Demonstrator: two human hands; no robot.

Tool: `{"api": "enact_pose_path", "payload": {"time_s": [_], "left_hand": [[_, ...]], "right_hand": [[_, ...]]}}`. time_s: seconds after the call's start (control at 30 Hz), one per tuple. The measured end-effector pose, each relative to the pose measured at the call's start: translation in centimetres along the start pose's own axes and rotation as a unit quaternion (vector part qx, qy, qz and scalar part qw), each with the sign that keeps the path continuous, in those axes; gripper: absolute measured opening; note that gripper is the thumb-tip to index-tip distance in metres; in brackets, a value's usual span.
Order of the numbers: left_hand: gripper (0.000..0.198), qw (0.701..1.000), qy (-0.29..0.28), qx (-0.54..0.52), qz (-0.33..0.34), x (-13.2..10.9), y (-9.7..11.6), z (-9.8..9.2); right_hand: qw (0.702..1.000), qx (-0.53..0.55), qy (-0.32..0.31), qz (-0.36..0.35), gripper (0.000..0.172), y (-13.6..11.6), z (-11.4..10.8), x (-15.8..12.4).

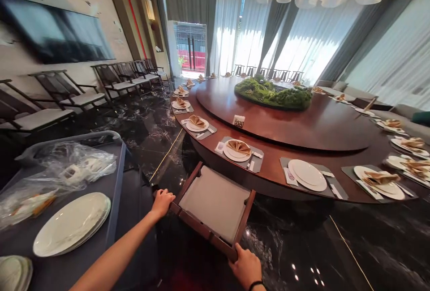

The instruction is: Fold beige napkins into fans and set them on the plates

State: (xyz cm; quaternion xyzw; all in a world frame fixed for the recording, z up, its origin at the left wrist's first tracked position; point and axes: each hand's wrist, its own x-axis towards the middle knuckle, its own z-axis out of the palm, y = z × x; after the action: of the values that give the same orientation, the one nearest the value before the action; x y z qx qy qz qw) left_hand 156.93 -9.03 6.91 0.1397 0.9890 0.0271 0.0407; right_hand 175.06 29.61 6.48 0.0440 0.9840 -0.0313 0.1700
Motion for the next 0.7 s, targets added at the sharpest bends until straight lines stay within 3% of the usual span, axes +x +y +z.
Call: {"api": "enact_pose_path", "payload": {"time_s": [0.2,0.5,0.7], "left_hand": [[0.026,0.999,-0.009,-0.029,-0.037,0.6,0.6,0.5],[0.031,0.999,-0.009,-0.032,0.005,-1.0,1.9,-0.1],[0.038,1.0,-0.018,-0.012,0.011,-0.7,1.7,1.0]], "right_hand": [[0.999,-0.027,-0.04,-0.002,0.05,1.7,1.5,1.5],[1.0,-0.005,-0.002,0.026,0.047,1.4,-1.2,-0.9],[0.997,0.026,-0.025,0.067,0.052,0.7,-0.8,-1.2]]}}
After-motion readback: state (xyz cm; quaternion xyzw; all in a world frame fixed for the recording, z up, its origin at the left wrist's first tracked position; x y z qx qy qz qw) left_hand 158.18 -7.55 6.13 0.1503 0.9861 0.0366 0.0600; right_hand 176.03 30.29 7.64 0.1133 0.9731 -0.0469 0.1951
